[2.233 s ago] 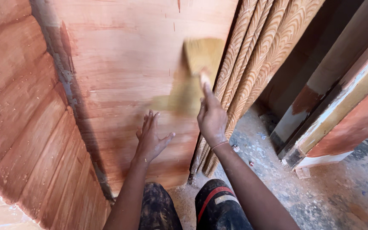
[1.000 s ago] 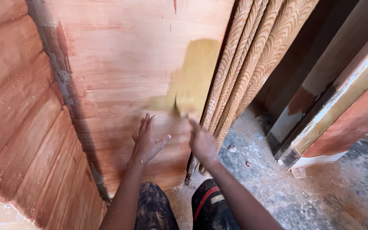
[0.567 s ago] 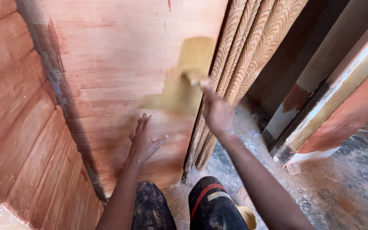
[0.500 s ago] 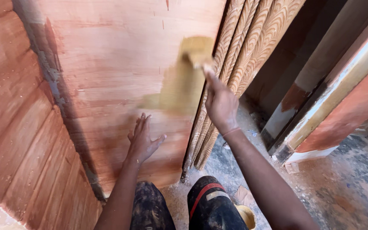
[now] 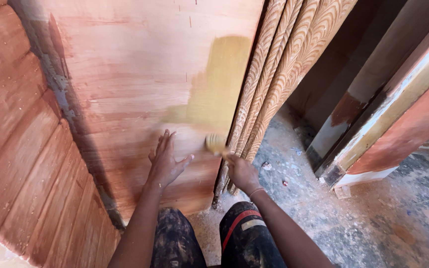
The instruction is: The person uses a paintbrush to apply a yellowish liquid to a vertical wooden surface. They repeatedly dip the brush into a small container on the floor and continue brushing the same area in vertical strokes.
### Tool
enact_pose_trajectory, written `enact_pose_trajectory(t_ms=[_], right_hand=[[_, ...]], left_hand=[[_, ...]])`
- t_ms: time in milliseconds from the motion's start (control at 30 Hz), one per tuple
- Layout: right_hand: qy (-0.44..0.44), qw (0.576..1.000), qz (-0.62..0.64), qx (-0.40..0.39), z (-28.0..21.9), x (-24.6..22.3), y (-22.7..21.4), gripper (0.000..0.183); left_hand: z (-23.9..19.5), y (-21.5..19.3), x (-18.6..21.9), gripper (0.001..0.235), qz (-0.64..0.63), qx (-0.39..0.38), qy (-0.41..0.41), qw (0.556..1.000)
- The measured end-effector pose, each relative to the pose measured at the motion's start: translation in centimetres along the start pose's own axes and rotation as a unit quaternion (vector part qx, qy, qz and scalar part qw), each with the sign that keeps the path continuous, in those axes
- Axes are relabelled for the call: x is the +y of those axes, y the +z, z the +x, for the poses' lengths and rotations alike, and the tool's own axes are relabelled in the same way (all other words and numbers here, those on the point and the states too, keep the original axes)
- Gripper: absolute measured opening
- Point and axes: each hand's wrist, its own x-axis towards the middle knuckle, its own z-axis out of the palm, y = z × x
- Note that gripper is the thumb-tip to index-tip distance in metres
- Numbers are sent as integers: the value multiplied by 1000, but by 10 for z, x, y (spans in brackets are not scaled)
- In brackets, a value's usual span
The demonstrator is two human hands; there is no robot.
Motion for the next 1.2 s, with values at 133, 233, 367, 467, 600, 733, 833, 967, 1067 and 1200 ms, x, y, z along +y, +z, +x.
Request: enact_pose_trajectory(t_ms=[133, 233, 367, 467, 600, 733, 833, 967, 1067, 1200], right_hand=[[-61, 997, -36, 28, 10, 11, -23, 28], [-75, 993, -39, 88, 44, -12, -81, 31], [-170, 943, -42, 283, 82, -56, -166, 30], [-165, 930, -12, 329, 99, -76, -202, 32], [-144, 940, 10, 310, 98, -64, -184, 33], [-100, 975, 18, 196, 59, -26, -87, 33], [-33, 997, 13, 76, -2, 1, -9, 35], [-58, 998, -5, 14, -34, 14, 22, 41], [-59, 996, -61, 30, -2, 0, -18, 28], [-114, 981, -19, 159, 64, -46, -111, 33]], left_hand=[[2, -1, 0, 101, -1, -11, -18, 1000], [2, -2, -1, 101, -1, -4, -11, 1000], [1, 1, -4, 101, -7, -3, 0, 1000], [0, 4, -3, 101, 1, -9, -6, 1000], [-1, 4, -3, 102, 0, -23, -22, 999], [1, 4, -4, 103, 10, -32, -26, 999], [-3, 8, -6, 103, 11, -33, -21, 999], [-3, 10, -7, 104, 7, -32, -5, 999], [0, 12, -7, 104, 17, -33, -13, 999], [-1, 15, -9, 104, 15, -43, -17, 999]])
